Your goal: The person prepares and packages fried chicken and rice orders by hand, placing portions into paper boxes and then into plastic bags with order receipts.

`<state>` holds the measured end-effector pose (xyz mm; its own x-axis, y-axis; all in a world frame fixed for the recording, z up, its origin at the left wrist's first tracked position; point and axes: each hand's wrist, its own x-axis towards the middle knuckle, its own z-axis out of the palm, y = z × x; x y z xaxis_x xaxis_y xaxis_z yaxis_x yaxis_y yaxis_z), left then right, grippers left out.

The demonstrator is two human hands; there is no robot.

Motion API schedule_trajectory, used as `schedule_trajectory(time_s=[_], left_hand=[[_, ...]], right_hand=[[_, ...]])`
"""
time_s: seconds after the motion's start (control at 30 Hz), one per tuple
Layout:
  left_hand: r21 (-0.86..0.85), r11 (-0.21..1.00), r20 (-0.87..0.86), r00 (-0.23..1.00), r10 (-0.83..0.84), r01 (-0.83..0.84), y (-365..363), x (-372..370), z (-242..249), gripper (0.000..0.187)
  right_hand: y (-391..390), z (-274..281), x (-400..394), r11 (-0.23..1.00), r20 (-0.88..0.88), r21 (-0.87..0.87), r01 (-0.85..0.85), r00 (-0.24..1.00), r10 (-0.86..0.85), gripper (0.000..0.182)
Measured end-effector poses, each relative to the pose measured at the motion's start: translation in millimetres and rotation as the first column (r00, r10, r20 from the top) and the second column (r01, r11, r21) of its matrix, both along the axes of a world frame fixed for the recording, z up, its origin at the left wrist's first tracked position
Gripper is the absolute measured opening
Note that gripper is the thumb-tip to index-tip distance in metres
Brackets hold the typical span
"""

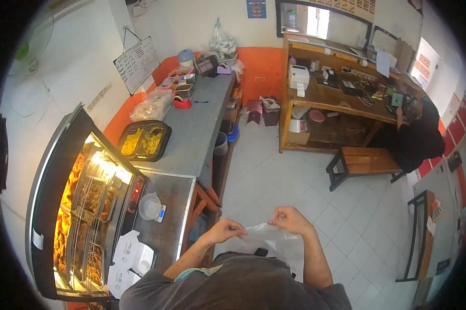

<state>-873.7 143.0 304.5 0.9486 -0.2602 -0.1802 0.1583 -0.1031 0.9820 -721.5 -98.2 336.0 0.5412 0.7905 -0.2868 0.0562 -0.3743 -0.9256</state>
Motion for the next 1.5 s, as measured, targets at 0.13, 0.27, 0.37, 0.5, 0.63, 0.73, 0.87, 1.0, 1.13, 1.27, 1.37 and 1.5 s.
schedule_trajectory(time_s=[0.13, 0.27, 0.37, 0.5, 0.63, 0.73, 0.87, 1.0, 1.13, 1.27, 1.37, 1.5], left_hand=[[-0.097, 0.979, -0.011, 0.983, 0.181, -0.181, 18, 30, -15, 0.016], [-0.072, 0.942, -0.168, 0.935, 0.312, -0.327, 41, 63, -20, 0.012], [-0.275, 0.832, -0.213, 0.874, 0.437, -0.482, 59, 106, -26, 0.008], [-0.221, 0.93, -0.021, 0.955, 0.296, -0.293, 102, 187, -34, 0.003], [-0.265, 0.876, -0.183, 0.913, 0.364, -0.402, 133, 286, -10, 0.005], [-0.449, 0.774, -0.162, 0.892, 0.421, -0.447, 143, 356, 3, 0.013], [-0.31, 0.9, 0.028, 0.944, 0.33, -0.305, 130, 441, -16, 0.019], [-0.111, 0.981, 0.251, 0.951, 0.18, -0.157, 107, 500, -3, 0.024], [-0.129, 0.983, 0.301, 0.939, 0.167, -0.133, 111, 543, 9, 0.02], [-0.184, 0.885, 0.143, 0.879, 0.455, -0.428, 139, 578, -38, 0.015], [-0.075, 0.796, 0.152, 0.782, 0.605, -0.601, 133, 601, -33, 0.024], [-0.025, 0.62, 0.196, 0.605, 0.772, -0.784, 102, 633, -13, 0.025]], right_hand=[[50, 5, 59, 0.985, 0.317, 0.032, -0.171, 0.936, 0.152, 0.024], [98, 1, 114, 0.956, 0.311, -0.001, -0.294, 0.908, 0.28, 0.029], [121, 3, 164, 0.949, 0.325, -0.028, -0.314, 0.895, 0.306, 0.03], [151, -2, 234, 0.952, 0.353, 0.026, -0.304, 0.894, 0.275, 0.03], [175, 32, 290, 0.908, 0.849, 0.359, -0.215, 0.478, -0.223, 0.03], [173, 48, 331, 0.93, 0.867, 0.33, -0.162, 0.441, -0.231, 0.03], [186, 30, 354, 0.967, 0.469, 0.253, 0.003, 0.874, -0.126, 0.029], [191, -5, 399, 0.918, 0.254, 0.319, 0.236, 0.912, -0.323, 0.018], [183, -11, 461, 0.944, 0.274, 0.244, 0.221, 0.918, -0.285, 0.013], [181, -13, 533, 0.97, 0.533, 0.125, 0.207, 0.811, -0.241, 0.017], [193, -11, 571, 0.986, 0.818, 0.084, 0.144, 0.556, -0.151, 0.013], [215, -14, 591, 0.973, 0.904, 0.21, -0.1, 0.399, -0.154, 0.014]])
